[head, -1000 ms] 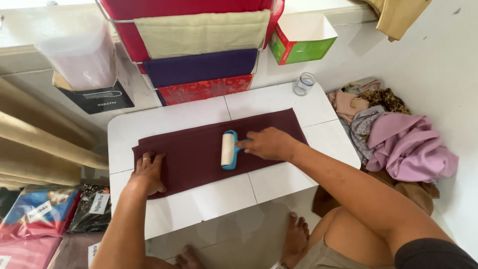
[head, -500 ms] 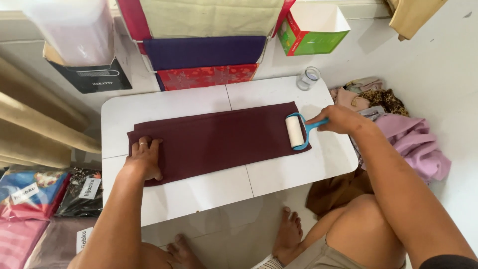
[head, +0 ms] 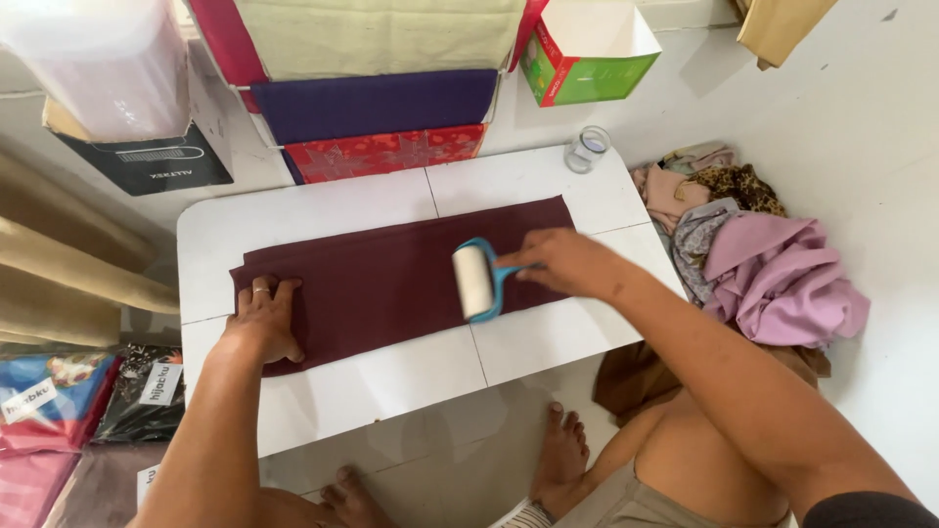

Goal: Lint rolling a maroon hijab to remove debris and then folding it neatly on a white surface.

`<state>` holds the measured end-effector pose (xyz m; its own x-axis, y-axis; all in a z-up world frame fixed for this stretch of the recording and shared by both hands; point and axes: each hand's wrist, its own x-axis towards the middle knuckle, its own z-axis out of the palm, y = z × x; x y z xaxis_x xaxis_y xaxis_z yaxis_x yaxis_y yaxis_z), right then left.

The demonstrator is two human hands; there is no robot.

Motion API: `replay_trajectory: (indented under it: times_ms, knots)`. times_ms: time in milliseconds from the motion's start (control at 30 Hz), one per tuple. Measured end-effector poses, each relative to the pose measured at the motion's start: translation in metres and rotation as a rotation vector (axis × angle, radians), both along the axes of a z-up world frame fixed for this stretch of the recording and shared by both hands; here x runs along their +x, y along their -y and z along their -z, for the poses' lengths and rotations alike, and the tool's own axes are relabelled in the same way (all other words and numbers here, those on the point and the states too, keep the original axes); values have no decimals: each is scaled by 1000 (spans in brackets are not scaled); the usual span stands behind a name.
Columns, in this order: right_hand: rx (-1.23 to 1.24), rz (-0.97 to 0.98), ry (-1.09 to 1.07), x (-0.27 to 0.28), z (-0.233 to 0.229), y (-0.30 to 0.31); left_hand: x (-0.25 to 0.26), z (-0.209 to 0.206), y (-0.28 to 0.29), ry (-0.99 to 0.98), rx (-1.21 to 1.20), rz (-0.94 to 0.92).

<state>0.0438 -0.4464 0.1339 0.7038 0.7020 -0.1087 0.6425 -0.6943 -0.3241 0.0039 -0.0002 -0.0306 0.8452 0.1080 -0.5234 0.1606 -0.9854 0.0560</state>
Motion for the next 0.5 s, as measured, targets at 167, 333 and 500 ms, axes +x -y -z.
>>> replay_trajectory:
  times_ms: [167,333,500]
  knots:
    - [9,-54,-73,-8,39,-15,-2,2,-2,19,-12,-1]
    - [-10,76,-294,13,24,19,-7,-13,0,18,-48,-24]
    - [-263,426,-350,46,23,96,-5,-5,-2,30,-52,-26]
